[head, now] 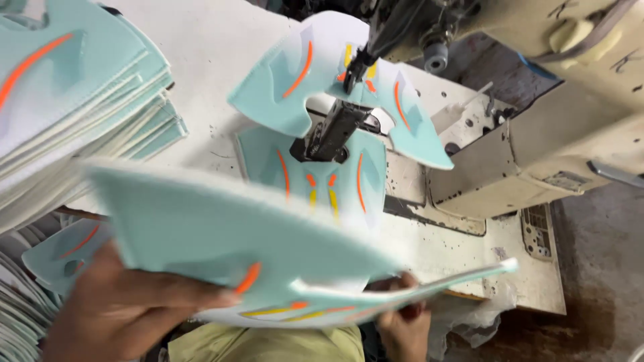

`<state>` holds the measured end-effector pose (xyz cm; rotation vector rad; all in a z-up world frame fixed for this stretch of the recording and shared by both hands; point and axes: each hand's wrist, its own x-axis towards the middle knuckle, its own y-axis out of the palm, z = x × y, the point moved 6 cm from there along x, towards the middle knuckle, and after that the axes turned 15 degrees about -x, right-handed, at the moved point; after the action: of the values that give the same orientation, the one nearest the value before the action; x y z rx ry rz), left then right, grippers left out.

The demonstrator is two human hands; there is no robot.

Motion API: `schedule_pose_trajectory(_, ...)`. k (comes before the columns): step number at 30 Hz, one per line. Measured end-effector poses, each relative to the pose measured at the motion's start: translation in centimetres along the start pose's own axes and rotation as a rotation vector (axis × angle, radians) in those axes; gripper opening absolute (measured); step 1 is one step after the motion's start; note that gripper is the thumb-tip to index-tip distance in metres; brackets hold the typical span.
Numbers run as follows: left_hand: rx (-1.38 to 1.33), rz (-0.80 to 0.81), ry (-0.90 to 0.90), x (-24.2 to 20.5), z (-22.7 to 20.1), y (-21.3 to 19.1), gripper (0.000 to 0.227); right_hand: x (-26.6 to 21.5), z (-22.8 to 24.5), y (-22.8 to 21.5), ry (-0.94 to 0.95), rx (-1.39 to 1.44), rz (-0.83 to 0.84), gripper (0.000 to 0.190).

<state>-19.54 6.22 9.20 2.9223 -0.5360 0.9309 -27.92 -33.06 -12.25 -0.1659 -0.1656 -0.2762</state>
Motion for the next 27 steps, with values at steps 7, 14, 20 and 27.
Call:
schedule_pose_trajectory(7, 0.23, -0.088, 0.246, 7.4, 3.7, -0.7, 0.028, 13.3, 7.0, -5.3, -0.432, 0.331, -0.19, 0.024)
schedule_pose_trajectory(14, -0.012, -0.207, 0.077, 14.0, 14.4, 1.9, 0.026, 23.5, 7.6, 0.5, -0.214, 0.053, -0.234, 0.035)
schedule_pose_trajectory(20, -0.145, -0.307, -0.439, 13.2, 18.2, 2.0, 0.029, 23.6, 7.3, 2.2, 0.017, 0.022, -0.181, 0.032)
schedule_pose_trajectory(27, -0.288, -0.323, -0.492, 14.6, 20.1, 2.0, 0.028, 24.9, 8.4, 2.5, 0.005, 0.034, -0.135, 0.021)
